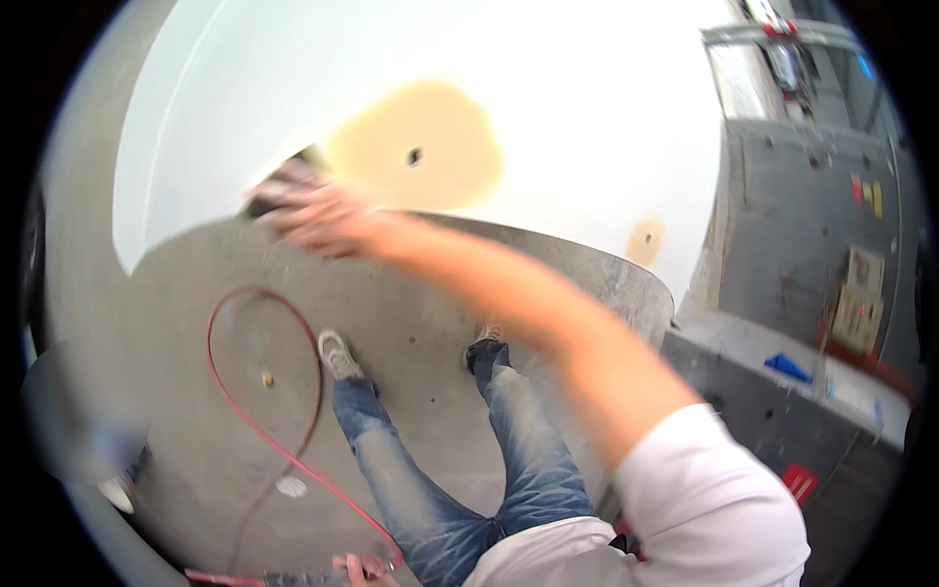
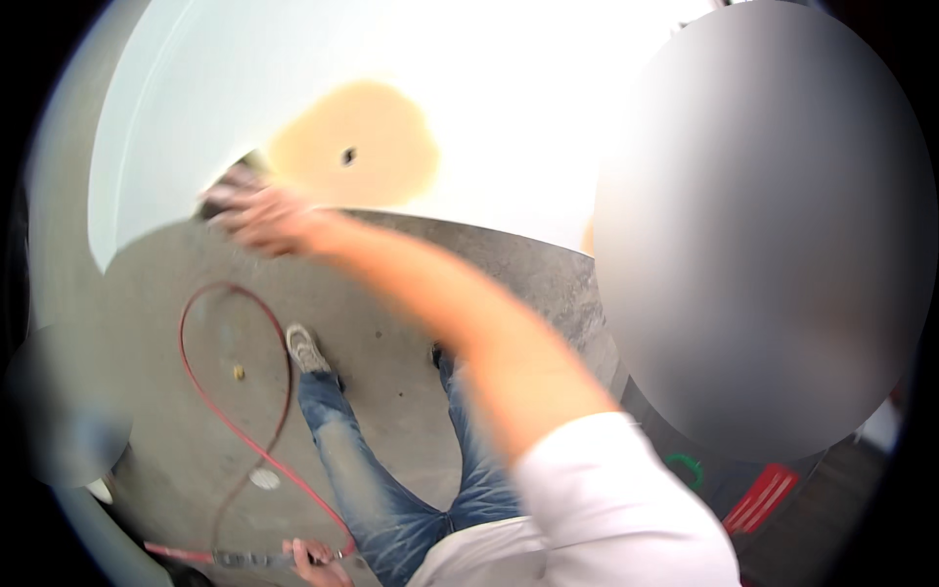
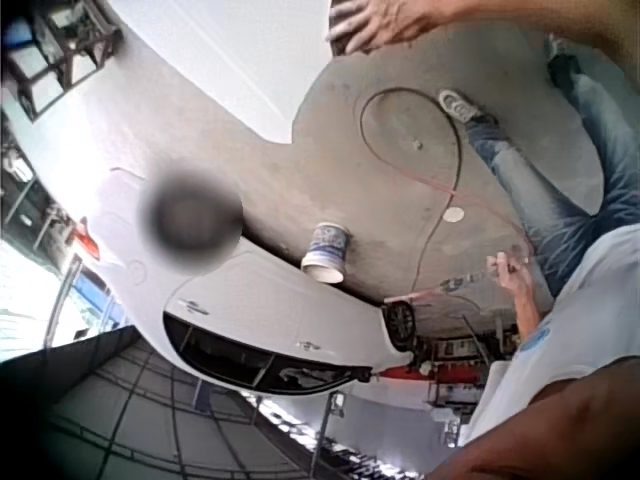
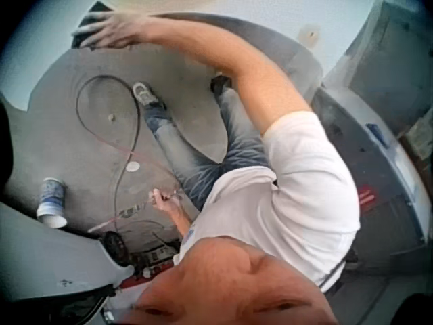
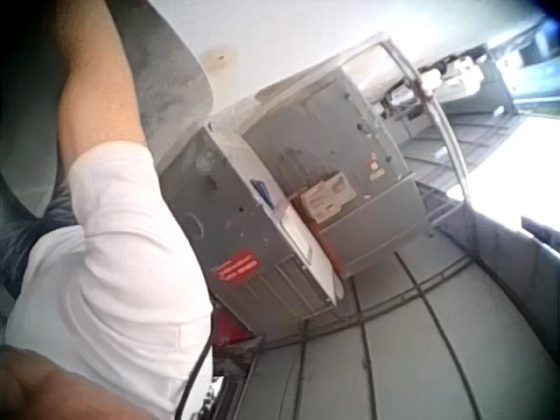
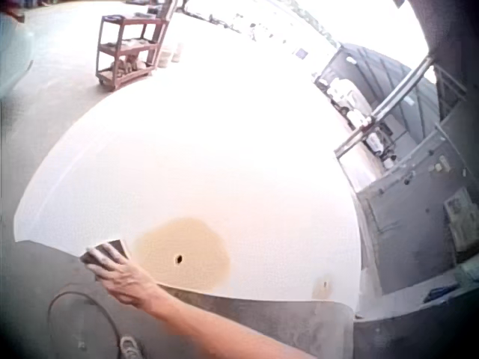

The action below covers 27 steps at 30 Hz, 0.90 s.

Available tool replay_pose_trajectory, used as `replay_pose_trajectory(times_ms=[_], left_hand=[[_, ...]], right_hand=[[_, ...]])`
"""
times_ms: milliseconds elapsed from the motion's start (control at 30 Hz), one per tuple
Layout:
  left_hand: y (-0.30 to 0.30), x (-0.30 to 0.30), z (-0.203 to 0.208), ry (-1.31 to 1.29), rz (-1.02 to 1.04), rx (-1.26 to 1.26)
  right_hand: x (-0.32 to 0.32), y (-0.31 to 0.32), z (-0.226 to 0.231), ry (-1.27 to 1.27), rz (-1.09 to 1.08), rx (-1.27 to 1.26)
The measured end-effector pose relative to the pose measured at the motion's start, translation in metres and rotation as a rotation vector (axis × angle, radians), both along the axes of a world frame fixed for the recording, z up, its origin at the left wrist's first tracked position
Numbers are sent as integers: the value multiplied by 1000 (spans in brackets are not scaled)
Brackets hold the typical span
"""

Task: The person sands the surface of a white car door and a detached white car hood using a sanding block. They move between the car and the hood, applying consistent pressure to smooth the surfaces in a workshop environment.

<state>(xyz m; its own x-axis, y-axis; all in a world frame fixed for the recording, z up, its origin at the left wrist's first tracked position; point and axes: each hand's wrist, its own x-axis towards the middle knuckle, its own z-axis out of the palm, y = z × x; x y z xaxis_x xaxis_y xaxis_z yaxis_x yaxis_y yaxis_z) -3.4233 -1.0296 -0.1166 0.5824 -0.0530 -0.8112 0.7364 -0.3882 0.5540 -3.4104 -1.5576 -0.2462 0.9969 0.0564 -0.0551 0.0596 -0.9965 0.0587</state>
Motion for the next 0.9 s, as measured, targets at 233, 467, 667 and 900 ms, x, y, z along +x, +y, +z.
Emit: replay_pose_trajectory(times_ms=[233, 467, 667, 900], left_hand=[[-42, 14, 27, -6, -81, -100], [-101, -35, 26, -9, -295, -89], [-186, -135, 41, 20, -499, -156], [-245, -215, 38, 59, -732, -120]], right_hand=[[-40, 13, -32, -368, -76, 96], [-322, -35, -14, -156, -75, 215], [-521, -29, -17, -196, -261, 272], [-745, 21, -20, -152, -668, 157]])
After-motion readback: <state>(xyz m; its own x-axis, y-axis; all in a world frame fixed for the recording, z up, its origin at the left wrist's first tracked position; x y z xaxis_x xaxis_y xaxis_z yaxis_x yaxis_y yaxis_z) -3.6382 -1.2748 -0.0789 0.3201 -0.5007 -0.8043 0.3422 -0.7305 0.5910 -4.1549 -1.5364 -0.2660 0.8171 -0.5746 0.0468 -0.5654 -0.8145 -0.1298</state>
